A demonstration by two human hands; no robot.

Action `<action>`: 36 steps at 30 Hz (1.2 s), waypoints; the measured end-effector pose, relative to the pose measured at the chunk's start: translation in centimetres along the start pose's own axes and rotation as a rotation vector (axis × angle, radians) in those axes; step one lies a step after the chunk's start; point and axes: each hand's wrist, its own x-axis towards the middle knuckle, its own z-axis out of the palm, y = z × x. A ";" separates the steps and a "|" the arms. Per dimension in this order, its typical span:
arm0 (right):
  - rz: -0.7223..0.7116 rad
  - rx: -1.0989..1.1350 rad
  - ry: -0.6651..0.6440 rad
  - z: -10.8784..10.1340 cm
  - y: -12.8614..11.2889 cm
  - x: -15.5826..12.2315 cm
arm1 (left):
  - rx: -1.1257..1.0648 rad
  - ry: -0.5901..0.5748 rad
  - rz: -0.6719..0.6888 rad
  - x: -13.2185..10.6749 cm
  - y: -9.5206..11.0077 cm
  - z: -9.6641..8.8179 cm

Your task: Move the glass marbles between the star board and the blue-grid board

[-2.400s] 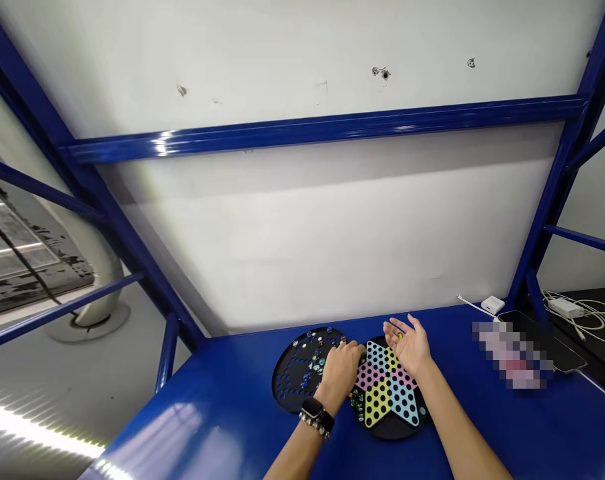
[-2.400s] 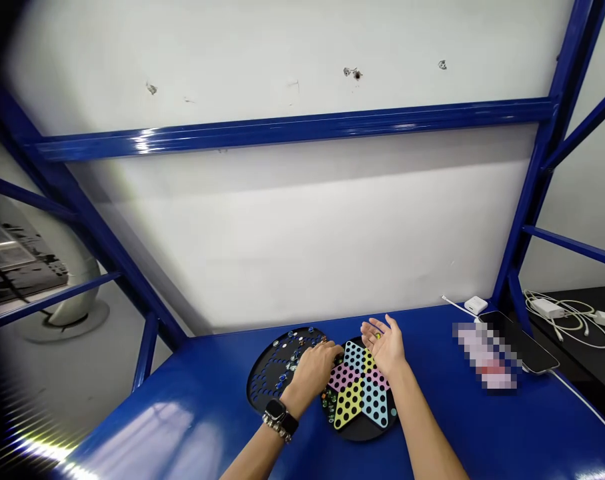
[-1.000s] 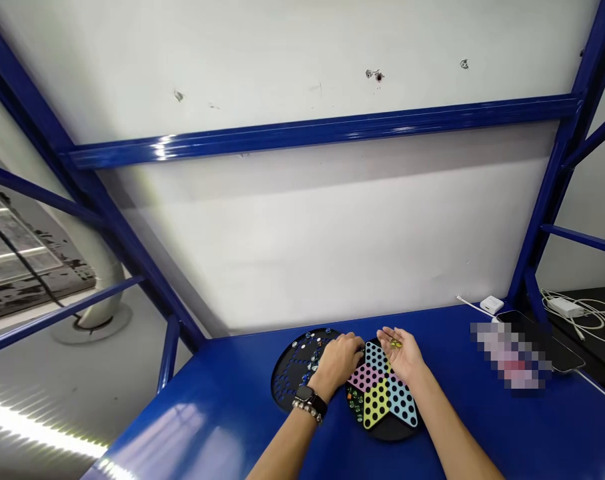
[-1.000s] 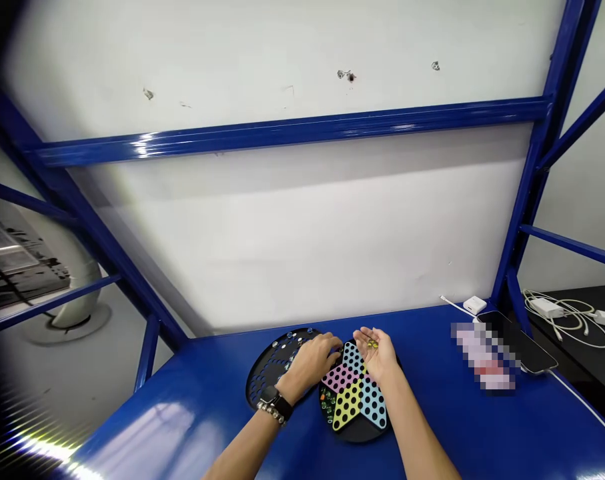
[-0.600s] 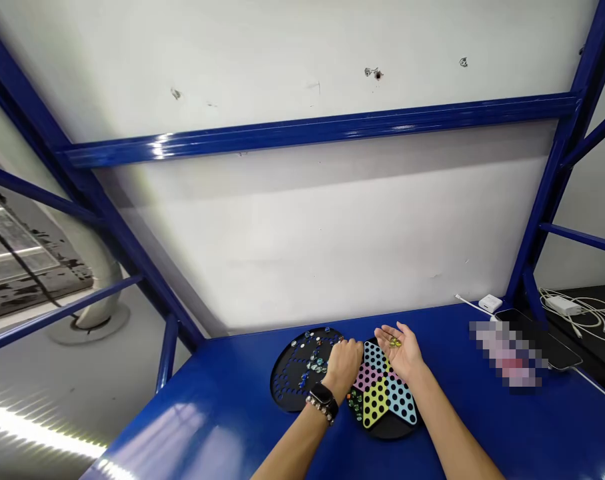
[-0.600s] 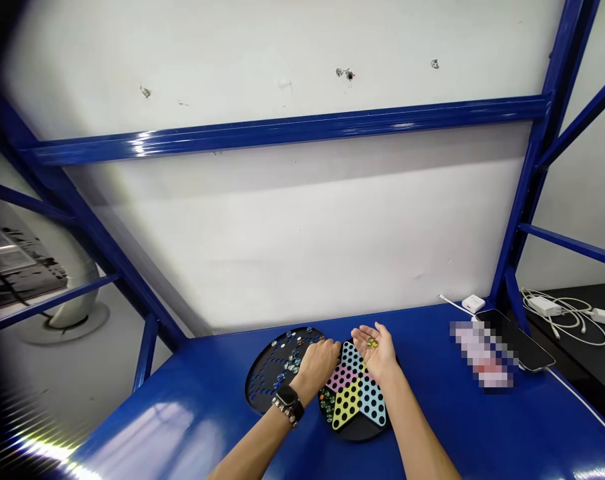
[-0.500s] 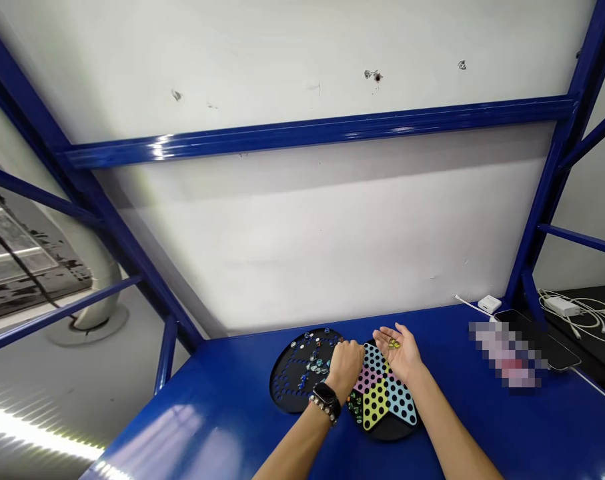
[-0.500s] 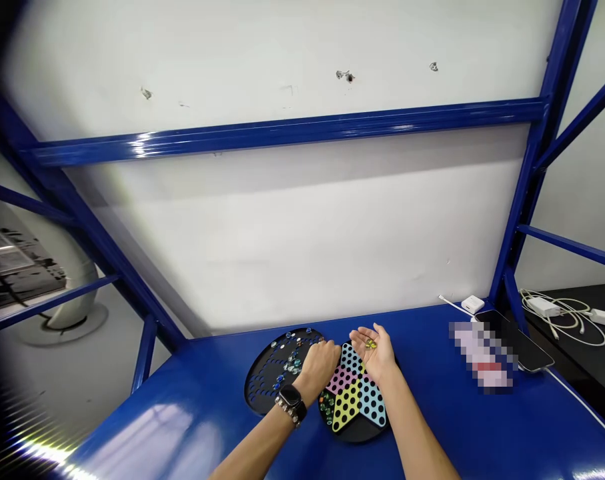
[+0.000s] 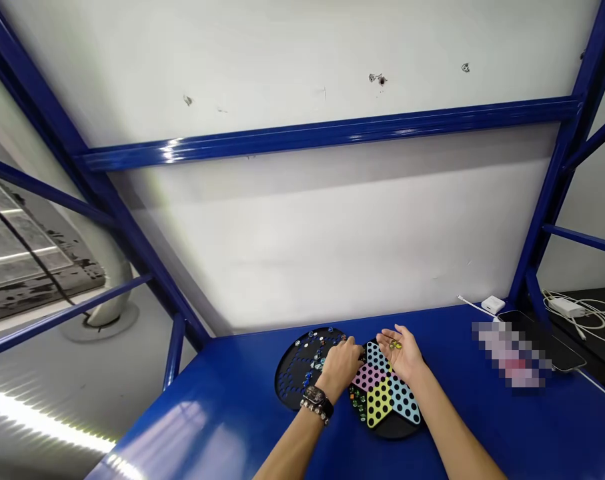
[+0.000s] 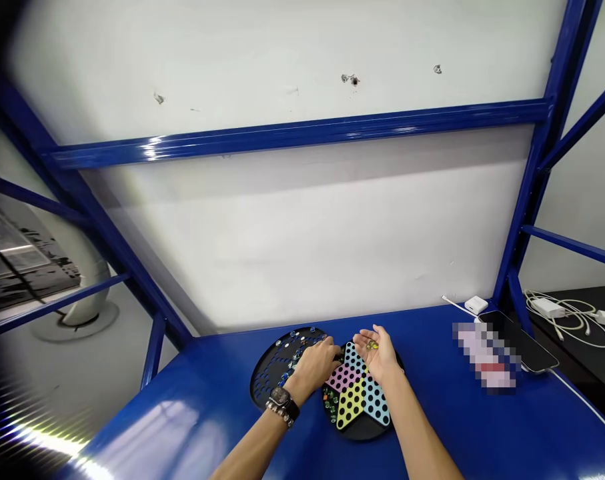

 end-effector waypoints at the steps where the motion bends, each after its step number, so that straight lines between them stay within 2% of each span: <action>1: 0.000 0.000 -0.002 0.0 0.0 0.0 | 0.000 0.002 0.003 0.0 0.0 0.0; 9: -0.010 -0.007 -0.009 -0.1 0.0 0.0 | -0.028 0.005 0.019 0.6 0.1 0.2; 14: -0.016 -0.022 0.002 0.1 0.1 0.0 | -0.084 0.053 0.056 0.6 -0.4 0.4; 17: -0.010 -0.037 0.008 0.2 0.2 0.0 | -0.140 0.148 0.031 0.1 -0.7 -0.1; 19: 0.001 -0.047 0.010 0.3 0.4 -0.1 | -0.247 0.275 0.012 -0.2 -0.4 -0.6; 21: 0.015 -0.048 0.008 0.3 0.7 -0.1 | -0.384 0.396 0.052 -0.2 0.4 -1.0; 23: 0.033 -0.042 0.005 0.4 0.9 -0.1 | -0.465 0.449 0.133 -0.1 1.3 -1.2; 25: 0.044 -0.035 0.009 0.3 1.0 -0.1 | -0.471 0.437 0.174 0.1 1.8 -1.3; 28: 0.042 -0.019 0.021 0.3 0.8 0.0 | -0.462 0.387 0.100 0.2 1.1 -1.3; 30: 0.037 0.000 0.032 0.4 0.5 0.0 | -0.396 0.252 0.056 0.0 -0.1 -1.1; 33: 0.033 0.035 0.043 0.5 0.1 -0.4 | -0.293 0.031 0.063 -0.6 -1.8 -0.5; 36: 0.039 0.085 0.024 0.9 -0.1 -1.1 | -0.260 -0.015 0.075 -0.8 -2.5 0.1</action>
